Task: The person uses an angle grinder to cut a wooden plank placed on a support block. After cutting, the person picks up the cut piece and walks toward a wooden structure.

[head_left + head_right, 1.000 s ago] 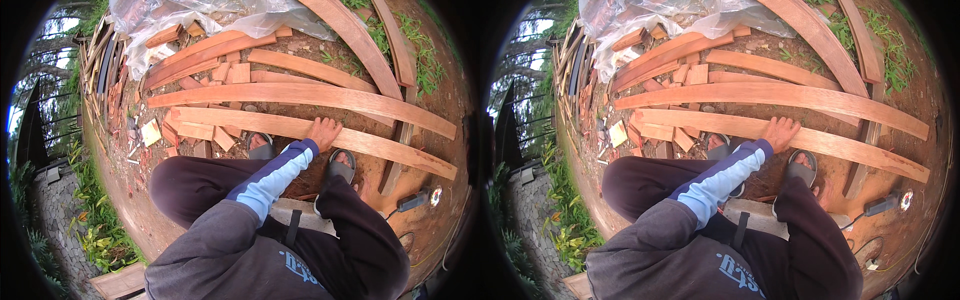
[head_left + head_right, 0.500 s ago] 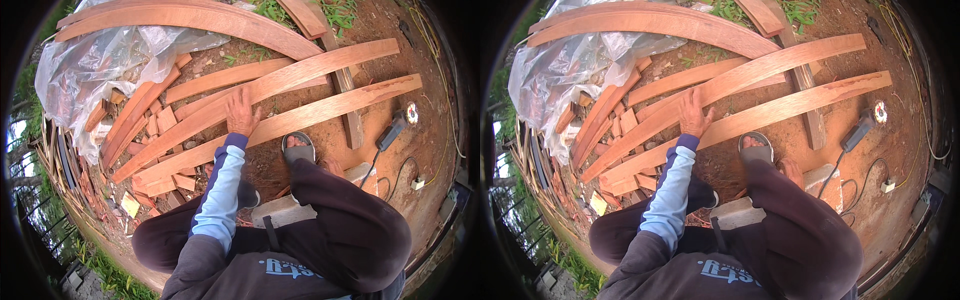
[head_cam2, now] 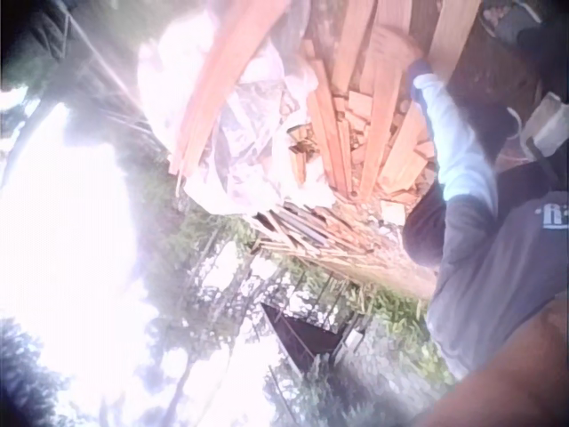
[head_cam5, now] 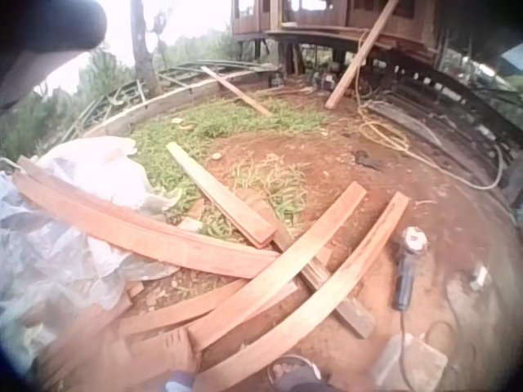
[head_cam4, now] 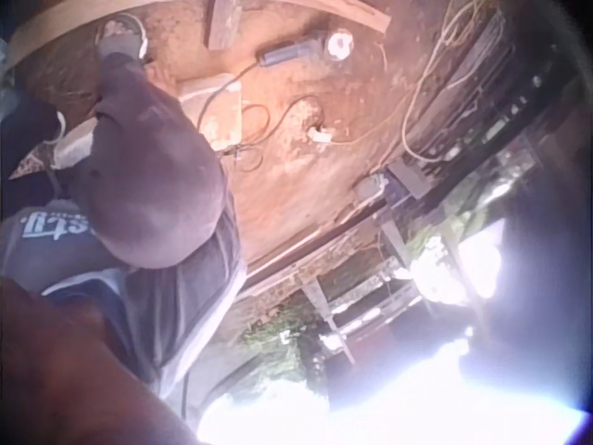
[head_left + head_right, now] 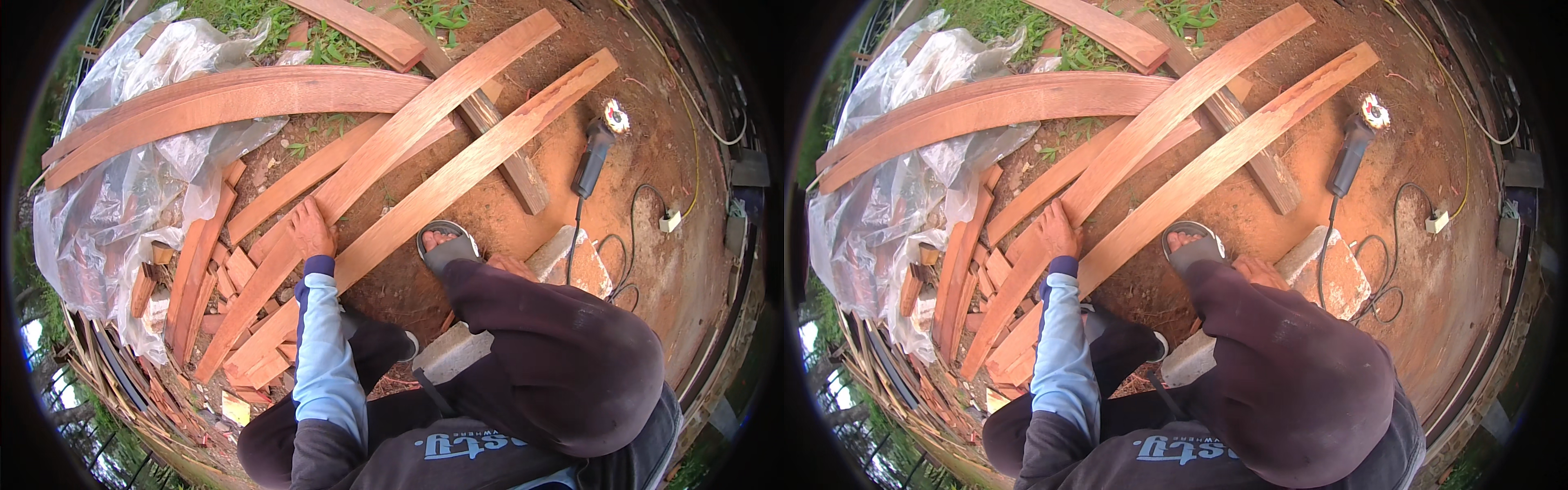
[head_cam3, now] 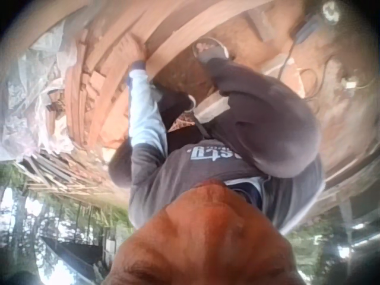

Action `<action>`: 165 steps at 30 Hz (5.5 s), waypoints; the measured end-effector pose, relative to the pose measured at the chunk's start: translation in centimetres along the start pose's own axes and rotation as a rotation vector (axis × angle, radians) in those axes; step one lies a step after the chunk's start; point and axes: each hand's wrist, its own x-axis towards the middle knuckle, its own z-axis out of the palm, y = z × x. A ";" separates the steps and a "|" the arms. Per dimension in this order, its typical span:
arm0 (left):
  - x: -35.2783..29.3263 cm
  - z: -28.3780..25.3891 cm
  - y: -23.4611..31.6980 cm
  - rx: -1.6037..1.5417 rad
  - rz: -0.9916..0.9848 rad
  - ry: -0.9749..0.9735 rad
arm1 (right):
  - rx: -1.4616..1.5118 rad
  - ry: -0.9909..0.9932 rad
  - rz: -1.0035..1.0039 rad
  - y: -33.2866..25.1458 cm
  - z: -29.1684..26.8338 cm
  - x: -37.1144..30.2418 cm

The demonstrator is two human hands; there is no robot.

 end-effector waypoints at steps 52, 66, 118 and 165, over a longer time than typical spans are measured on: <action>2.1 0.7 -1.9 -0.210 0.077 -0.072 | -0.201 0.071 -0.184 -0.1 -1.2 -1.3; 1.1 -2.2 0.3 -0.053 0.140 0.295 | 0.320 0.378 -0.305 13.0 -5.9 -10.2; -2.6 2.6 10.9 -0.284 0.365 -0.067 | 1.198 0.868 0.608 29.4 -21.5 1.4; -6.1 -9.1 33.3 -1.608 0.353 -1.096 | 2.044 0.727 -0.224 13.5 -18.8 -10.4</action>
